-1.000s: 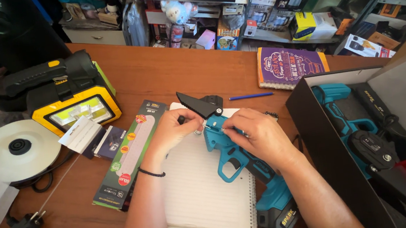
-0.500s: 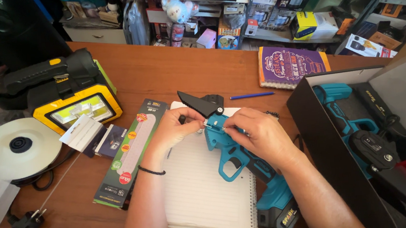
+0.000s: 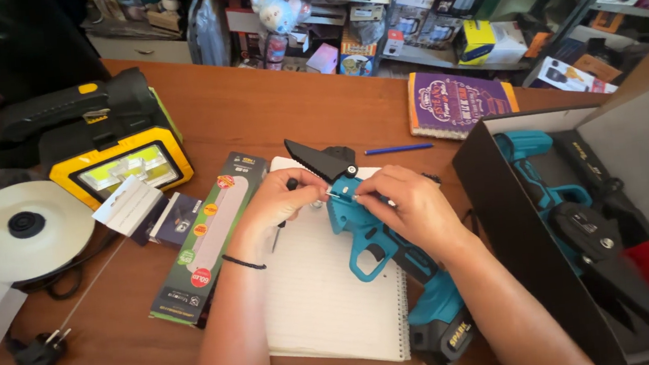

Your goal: Assembling a handheld mini chainsaw by attaching the blade and tightening screws

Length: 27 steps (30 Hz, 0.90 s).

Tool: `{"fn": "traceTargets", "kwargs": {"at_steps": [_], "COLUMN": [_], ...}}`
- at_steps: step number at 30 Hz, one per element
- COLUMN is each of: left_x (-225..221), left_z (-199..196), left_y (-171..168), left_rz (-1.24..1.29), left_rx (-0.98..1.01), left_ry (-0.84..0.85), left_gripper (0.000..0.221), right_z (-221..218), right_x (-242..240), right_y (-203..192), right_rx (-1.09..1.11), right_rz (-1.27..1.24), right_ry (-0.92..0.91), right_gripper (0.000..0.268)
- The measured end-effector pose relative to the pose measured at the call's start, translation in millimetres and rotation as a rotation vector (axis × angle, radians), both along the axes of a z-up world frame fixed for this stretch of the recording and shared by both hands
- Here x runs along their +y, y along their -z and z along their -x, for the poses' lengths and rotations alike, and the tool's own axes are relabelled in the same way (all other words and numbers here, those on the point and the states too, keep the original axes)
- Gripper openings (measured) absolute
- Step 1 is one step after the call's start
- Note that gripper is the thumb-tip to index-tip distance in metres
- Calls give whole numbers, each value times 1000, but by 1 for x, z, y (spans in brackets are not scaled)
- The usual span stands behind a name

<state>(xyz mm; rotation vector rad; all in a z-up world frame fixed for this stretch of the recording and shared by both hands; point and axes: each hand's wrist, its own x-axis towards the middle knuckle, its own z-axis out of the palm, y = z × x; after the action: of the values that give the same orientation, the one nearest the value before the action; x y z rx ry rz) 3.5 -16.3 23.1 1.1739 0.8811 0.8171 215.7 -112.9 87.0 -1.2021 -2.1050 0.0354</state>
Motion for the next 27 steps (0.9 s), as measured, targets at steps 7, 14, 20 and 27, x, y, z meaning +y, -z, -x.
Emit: {"fn": "traceTargets", "kwargs": {"at_steps": [7,14,20,27], "left_x": [-2,-1,-6,4], "left_z": [3,4,9,9], "left_y": [0,2,-2,13], "left_rz": [6,-5,-7,-15], "left_rx": [-30,-43,-84,-109], "left_ry": [16,31,38,71], "left_gripper": [20,23,25,28], "right_z": [9,13,18,17], "right_x": [5,8,8,6], "right_y": [11,16,20,24], "right_rx": [-107,-265,-301,-170], "right_rz": [-64,-158,-197,-117], "right_ry": [36,118,148,157], "right_gripper": [2,3,4,4]}}
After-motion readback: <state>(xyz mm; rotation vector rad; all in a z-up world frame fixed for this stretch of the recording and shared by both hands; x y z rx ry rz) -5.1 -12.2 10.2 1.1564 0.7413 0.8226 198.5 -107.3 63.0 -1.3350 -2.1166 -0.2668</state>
